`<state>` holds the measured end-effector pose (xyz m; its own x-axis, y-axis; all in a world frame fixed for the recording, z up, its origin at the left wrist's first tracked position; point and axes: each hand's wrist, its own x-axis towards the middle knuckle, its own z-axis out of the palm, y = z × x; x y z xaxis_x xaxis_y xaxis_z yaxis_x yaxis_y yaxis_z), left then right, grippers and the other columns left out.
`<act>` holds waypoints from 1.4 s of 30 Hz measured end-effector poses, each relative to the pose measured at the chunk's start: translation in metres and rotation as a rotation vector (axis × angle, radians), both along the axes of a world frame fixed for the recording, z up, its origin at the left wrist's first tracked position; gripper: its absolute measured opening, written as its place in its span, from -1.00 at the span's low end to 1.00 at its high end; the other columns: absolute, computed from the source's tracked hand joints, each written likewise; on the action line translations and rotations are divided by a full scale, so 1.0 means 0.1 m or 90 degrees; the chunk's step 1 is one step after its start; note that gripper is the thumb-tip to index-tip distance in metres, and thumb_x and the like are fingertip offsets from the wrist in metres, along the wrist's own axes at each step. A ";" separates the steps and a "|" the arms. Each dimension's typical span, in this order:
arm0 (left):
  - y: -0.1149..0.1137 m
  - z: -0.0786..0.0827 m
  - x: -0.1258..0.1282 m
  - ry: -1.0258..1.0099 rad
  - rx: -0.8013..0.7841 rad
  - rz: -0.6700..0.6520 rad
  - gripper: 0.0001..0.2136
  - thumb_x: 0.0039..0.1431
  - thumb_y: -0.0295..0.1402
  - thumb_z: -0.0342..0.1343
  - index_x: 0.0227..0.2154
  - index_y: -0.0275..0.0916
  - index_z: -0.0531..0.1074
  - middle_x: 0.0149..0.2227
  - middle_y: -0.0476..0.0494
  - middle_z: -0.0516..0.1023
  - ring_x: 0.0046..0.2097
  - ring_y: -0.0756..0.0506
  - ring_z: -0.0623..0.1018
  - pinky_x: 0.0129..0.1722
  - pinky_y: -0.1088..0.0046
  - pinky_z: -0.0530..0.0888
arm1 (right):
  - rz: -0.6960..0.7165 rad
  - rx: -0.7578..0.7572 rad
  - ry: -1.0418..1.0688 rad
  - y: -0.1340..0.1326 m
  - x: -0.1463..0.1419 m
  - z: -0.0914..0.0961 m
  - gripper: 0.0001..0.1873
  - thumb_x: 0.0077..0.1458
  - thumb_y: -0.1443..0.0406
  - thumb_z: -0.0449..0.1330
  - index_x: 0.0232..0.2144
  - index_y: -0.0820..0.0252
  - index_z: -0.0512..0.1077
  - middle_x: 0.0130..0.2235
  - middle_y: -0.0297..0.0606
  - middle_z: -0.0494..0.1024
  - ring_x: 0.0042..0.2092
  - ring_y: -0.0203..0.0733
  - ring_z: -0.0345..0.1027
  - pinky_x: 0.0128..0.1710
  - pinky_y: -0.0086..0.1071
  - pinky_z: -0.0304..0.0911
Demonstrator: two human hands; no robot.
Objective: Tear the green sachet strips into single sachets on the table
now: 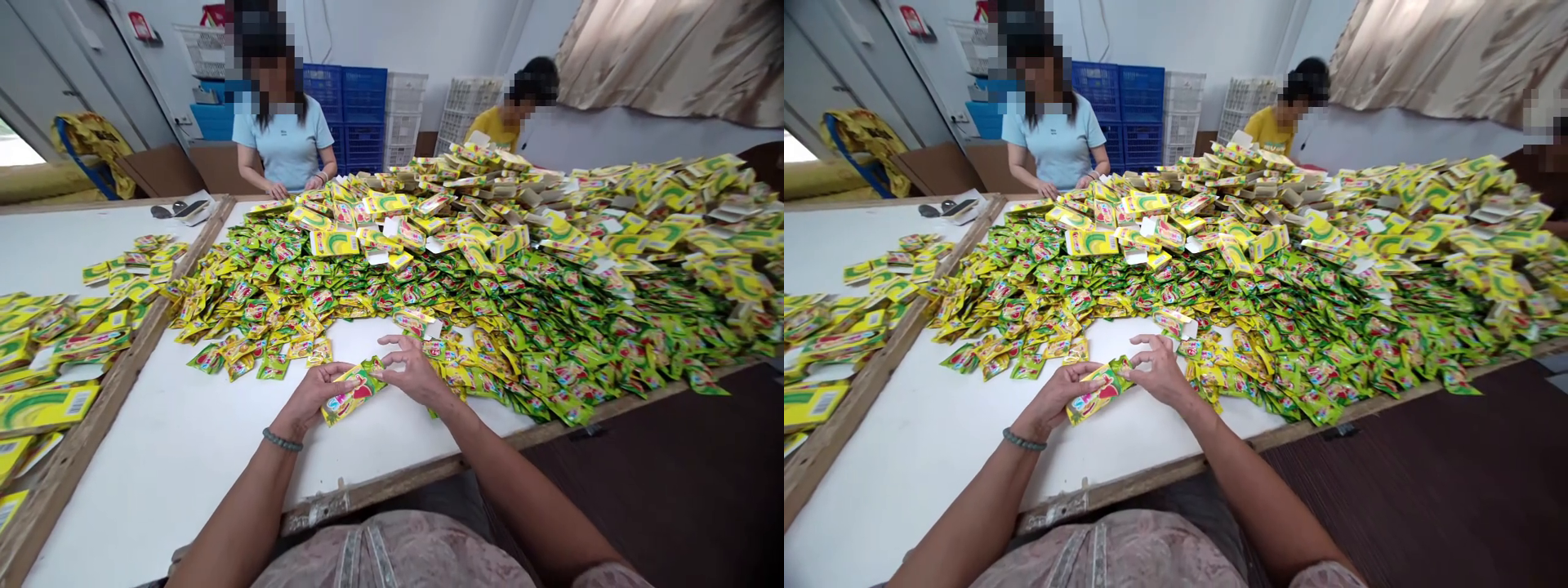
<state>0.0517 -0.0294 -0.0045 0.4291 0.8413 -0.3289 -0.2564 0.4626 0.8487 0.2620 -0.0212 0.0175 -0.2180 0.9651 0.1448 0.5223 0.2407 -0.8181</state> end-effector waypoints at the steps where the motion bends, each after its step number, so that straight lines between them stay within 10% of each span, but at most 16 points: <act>1: 0.00 0.00 0.00 0.006 0.001 0.004 -0.63 -0.19 -0.39 0.34 -0.24 -0.34 0.48 -0.33 -0.16 0.62 -0.38 -0.05 0.57 -0.33 0.48 0.45 | -0.008 0.007 -0.004 -0.01 -0.04 0.00 -0.90 -0.16 0.25 0.33 -0.59 0.12 0.49 0.02 -0.31 0.38 0.10 -0.04 0.03 0.11 -0.09 -0.09; 14: -0.02 0.14 0.10 0.026 0.030 0.104 -0.64 -0.22 -0.35 0.35 -0.27 -0.30 0.50 -0.41 -0.11 0.62 -0.39 -0.07 0.57 -0.32 0.45 0.45 | -0.129 0.017 -0.011 -0.13 -0.18 -0.02 -0.92 -0.05 0.23 0.27 -0.43 0.01 0.57 -0.02 -0.28 0.42 0.09 -0.02 0.04 0.12 -0.06 -0.08; 21: -0.04 0.13 0.12 0.015 0.037 0.140 -0.66 -0.21 -0.32 0.35 -0.30 -0.32 0.50 -0.44 -0.08 0.60 -0.43 -0.05 0.55 -0.36 0.48 0.44 | -0.032 -0.105 0.049 -0.18 -0.42 -0.10 -0.64 0.14 0.10 0.05 -0.43 0.13 0.57 0.07 -0.15 0.32 0.17 -0.03 -0.05 0.15 -0.05 -0.06; 30: -0.07 0.14 0.08 0.076 0.038 -0.032 -0.67 -0.06 -0.23 0.26 -0.26 -0.29 0.40 -0.38 -0.14 0.58 -0.42 -0.07 0.55 -0.41 0.47 0.43 | -0.142 0.038 -0.010 -0.26 -0.06 -0.13 -0.72 0.08 0.20 0.14 -0.14 0.12 0.42 -0.07 -0.18 0.42 -0.03 -0.15 0.25 -0.03 -0.25 0.19; 36: -0.10 0.18 -0.17 0.157 0.049 0.119 -0.64 -0.14 -0.20 0.29 -0.30 -0.29 0.42 -0.38 -0.12 0.59 -0.44 -0.04 0.53 -0.46 0.52 0.40 | -0.285 0.062 -0.340 -0.56 0.42 -0.47 -0.59 0.02 0.21 0.17 -0.04 0.17 0.36 0.03 0.04 0.33 0.05 0.19 0.09 -0.07 0.07 0.07; 42: -0.21 0.52 -1.25 0.421 0.077 0.473 -0.53 -0.32 -0.18 0.33 -0.29 -0.28 0.43 -0.39 -0.06 0.59 -0.41 -0.09 0.53 -0.42 0.42 0.44 | 0.002 -0.001 -0.264 -0.32 -0.41 -0.52 -0.60 -0.01 0.40 0.17 -0.07 0.04 0.41 0.06 -0.12 0.35 0.06 0.08 0.11 -0.08 -0.05 0.09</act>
